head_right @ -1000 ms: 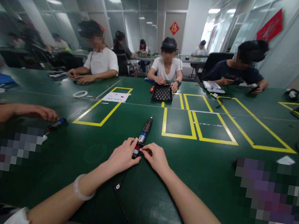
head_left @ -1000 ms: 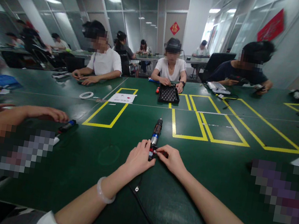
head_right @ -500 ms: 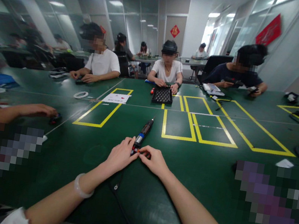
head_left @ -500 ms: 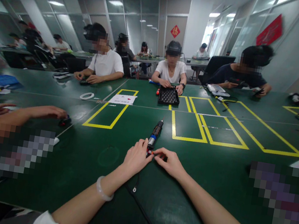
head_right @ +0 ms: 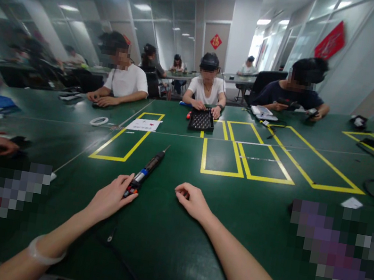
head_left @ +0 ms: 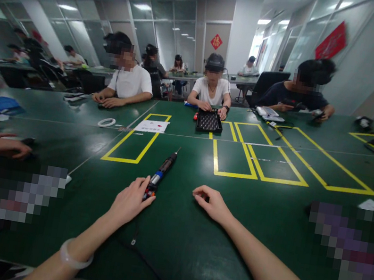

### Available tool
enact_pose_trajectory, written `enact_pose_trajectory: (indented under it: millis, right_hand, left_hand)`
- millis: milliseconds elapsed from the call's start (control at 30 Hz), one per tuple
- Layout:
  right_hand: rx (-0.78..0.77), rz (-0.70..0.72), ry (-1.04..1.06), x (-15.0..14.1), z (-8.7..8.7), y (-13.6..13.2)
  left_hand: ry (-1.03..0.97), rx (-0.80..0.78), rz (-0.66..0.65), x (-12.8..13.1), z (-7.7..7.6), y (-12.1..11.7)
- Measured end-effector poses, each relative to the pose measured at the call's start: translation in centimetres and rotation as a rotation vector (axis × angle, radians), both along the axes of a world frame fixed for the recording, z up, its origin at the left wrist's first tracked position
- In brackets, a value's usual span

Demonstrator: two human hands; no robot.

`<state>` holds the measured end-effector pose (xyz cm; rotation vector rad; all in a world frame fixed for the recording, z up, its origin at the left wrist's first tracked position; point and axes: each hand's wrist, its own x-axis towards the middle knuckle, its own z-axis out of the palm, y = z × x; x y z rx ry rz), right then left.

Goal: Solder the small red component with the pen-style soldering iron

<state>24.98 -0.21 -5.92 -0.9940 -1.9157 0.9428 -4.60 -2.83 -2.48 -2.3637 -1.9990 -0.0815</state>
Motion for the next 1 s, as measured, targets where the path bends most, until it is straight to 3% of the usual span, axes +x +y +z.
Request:
enact_pose_trajectory:
  millis: [333,467,600,767,1000]
  right_hand:
    - [-0.023,0.011,0.013,-0.1,-0.2,0.0]
    - [-0.037,0.012,0.01,-0.2,-0.3,-0.1]
    - [-0.037,0.014,0.016,-0.3,-0.3,-0.1]
    - [-0.03,0.02,0.006,-0.2,-0.2,-0.1]
    - [-0.03,0.013,-0.02,-0.4,-0.3,0.0]
  left_hand:
    - [0.001,-0.06,0.217,-14.1,-1.2,-0.2]
    - [-0.005,-0.057,0.229,-17.7,-1.4,-0.1]
    - [0.057,-0.012,0.198,-17.8,-0.8,-0.5]
    - [0.163,0.218,0.103,-15.5,0.1,-1.7]
    - [0.145,0.338,0.143,-11.9,1.5,-2.0]
